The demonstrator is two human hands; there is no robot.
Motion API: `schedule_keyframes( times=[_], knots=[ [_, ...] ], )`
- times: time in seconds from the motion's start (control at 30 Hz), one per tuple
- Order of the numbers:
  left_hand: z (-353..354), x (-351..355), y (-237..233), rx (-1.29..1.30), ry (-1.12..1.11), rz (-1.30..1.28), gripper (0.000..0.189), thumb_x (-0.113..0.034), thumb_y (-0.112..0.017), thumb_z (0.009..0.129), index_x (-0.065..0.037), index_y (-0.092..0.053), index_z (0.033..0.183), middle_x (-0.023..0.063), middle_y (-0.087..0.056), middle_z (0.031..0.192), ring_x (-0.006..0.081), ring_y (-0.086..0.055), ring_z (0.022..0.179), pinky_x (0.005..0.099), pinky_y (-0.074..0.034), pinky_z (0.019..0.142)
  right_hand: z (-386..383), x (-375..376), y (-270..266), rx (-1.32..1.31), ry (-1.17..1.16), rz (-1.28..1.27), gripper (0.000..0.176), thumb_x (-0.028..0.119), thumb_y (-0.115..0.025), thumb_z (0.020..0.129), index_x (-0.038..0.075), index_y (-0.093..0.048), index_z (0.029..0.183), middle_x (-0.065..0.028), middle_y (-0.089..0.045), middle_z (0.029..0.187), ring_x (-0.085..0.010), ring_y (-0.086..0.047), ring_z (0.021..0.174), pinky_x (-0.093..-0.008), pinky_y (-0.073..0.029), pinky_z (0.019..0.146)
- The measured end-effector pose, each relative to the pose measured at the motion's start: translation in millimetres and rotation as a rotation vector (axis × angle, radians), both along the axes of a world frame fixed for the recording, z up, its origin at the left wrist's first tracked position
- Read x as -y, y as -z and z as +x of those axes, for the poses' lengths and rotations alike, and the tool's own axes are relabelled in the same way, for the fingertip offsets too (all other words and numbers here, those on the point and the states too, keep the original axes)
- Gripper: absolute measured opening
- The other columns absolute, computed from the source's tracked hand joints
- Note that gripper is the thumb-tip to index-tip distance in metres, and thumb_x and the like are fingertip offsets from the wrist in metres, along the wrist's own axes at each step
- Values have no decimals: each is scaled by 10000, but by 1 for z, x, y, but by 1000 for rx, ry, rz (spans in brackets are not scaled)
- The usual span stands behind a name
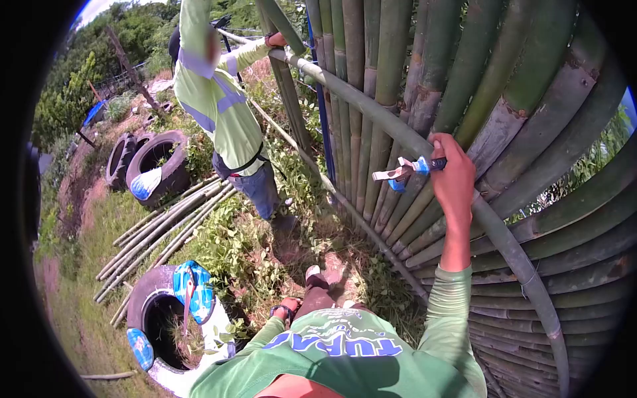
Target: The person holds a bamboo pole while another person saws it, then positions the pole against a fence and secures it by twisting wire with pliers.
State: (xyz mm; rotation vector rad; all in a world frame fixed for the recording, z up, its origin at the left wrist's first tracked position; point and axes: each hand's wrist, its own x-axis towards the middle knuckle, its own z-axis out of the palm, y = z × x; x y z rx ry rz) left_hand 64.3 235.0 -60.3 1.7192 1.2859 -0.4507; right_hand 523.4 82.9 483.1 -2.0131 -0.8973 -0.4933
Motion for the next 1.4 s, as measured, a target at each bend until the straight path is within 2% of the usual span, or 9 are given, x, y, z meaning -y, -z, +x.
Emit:
schedule_keyframes(
  times=[0.2,0.27,0.3,0.37,0.4,0.47,0.8,0.87,1.4],
  knots=[
    [21,-5,0,-71,257,70,423,-390,-506,887,-77,-699,1097,198,-654,1158,382,-601,1110,423,-451,987,2,1,4,-7,-33,44,110,101,-545,963,59,-613,1039,-186,-646,918,-400,-635,836,-427,-489,703],
    [24,-3,3,-93,357,97,431,-401,-508,881,-77,-703,1087,197,-657,1152,380,-608,1098,427,-455,982,4,1,7,72,-60,96,164,174,-531,1004,51,-630,1045,-79,-524,671,-154,-498,622,-329,-425,585],
    [29,-1,-4,-141,327,87,448,-441,-504,890,-112,-701,1121,182,-656,1170,368,-610,1107,415,-461,977,4,1,6,70,-63,99,164,174,-531,1004,51,-630,1045,-79,-524,671,-154,-498,622,-329,-425,585],
    [36,1,-23,-188,296,82,466,-482,-501,899,-147,-699,1155,166,-656,1189,355,-612,1116,404,-467,972,3,3,4,-21,-76,78,107,84,-552,950,55,-612,1034,-187,-635,898,-401,-623,802,-439,-477,683],
    [38,2,-33,-160,332,83,476,-482,-502,896,-135,-695,1159,173,-652,1194,359,-608,1122,404,-465,974,4,3,5,-20,-77,81,107,84,-552,950,55,-612,1034,-187,-635,898,-401,-623,802,-439,-477,683],
    [41,4,-41,-149,349,78,483,-483,-503,894,-128,-695,1158,180,-651,1193,372,-607,1119,409,-466,974,8,1,8,87,-60,86,155,167,-534,1001,51,-628,1041,-96,-528,671,-170,-510,614,-335,-428,580],
    [39,16,-61,-106,186,109,421,-378,-553,875,-38,-704,1072,212,-669,1117,373,-628,1077,410,-482,948,7,1,9,115,-42,54,153,161,-527,1001,61,-633,1048,-114,-556,689,-206,-537,618,-354,-441,600],
    [34,15,-50,-98,229,102,447,-427,-546,880,-67,-704,1093,210,-660,1142,374,-619,1092,416,-479,955,5,1,5,25,-40,40,120,123,-546,964,66,-616,1043,-194,-654,920,-416,-628,849,-456,-483,710],
    [29,14,-18,-33,183,134,402,-422,-557,893,-105,-721,1078,199,-674,1111,383,-629,1056,421,-489,933,0,0,2,-52,-9,-5,118,133,-545,967,69,-626,1025,-193,-638,844,-398,-612,767,-437,-471,671]
  ],
)
